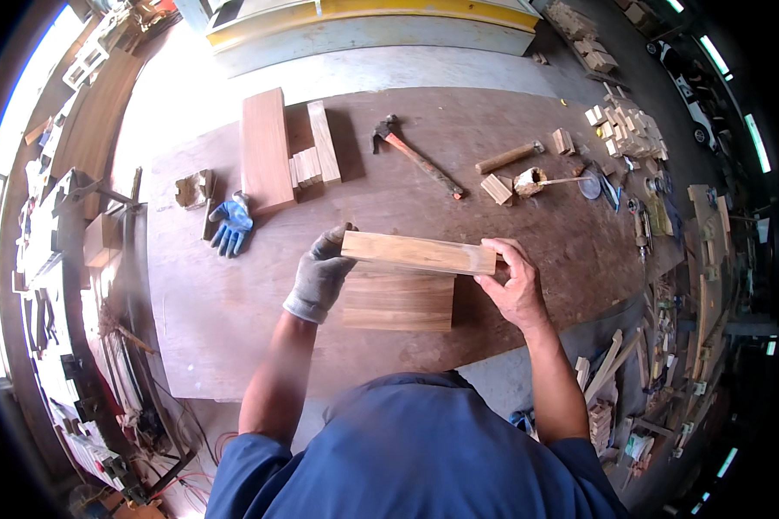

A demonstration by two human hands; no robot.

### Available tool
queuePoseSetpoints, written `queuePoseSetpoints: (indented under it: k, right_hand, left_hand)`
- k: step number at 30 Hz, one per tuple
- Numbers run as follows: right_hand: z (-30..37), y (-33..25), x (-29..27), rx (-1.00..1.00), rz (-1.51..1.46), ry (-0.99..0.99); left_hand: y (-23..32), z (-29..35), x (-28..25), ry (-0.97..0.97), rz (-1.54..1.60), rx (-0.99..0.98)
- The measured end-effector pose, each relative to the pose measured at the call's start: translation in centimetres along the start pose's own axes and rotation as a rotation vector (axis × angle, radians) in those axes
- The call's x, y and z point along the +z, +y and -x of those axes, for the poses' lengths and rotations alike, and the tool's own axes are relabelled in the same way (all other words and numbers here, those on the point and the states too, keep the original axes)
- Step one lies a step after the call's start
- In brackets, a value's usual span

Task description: The person walks through a workshop, picks up wooden planks from a pile, and places them onto a workbench. They repeatedly pick up individual planks, inspect them by turning them over, and stack them neatly on the table.

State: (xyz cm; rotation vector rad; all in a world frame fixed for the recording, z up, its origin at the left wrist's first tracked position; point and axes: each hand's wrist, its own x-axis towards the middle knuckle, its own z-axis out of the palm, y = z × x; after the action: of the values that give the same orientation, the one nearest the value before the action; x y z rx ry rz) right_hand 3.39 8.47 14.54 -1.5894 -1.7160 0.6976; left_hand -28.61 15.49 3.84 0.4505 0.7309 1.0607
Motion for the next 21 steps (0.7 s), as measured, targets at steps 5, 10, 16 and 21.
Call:
queuePoseSetpoints:
  k: [5,10,16,21]
  right_hand:
    - [0.0,0.0,0.3,-0.002,-0.024,0.012]
    - [-0.5,1.8,0.6,0.013,0.007,0.013]
    - [-4.5,7.3,3.6,0.183,0.19,-0.077]
    - [-5.5,12.6,7.8,0.232,0.24,-0.237]
  left_hand:
    - [-0.2,-0.3,-0.1,-0.017,-0.006,0.029]
    - [-0.3,-1.1,-0.3,0.002,-0.031,-0.017]
    - [0.2,-6.0,-0.6,0.021,-0.573,0.011]
    - [-1.2,-7.8,-2.8,0.076,-1.054,-0.009]
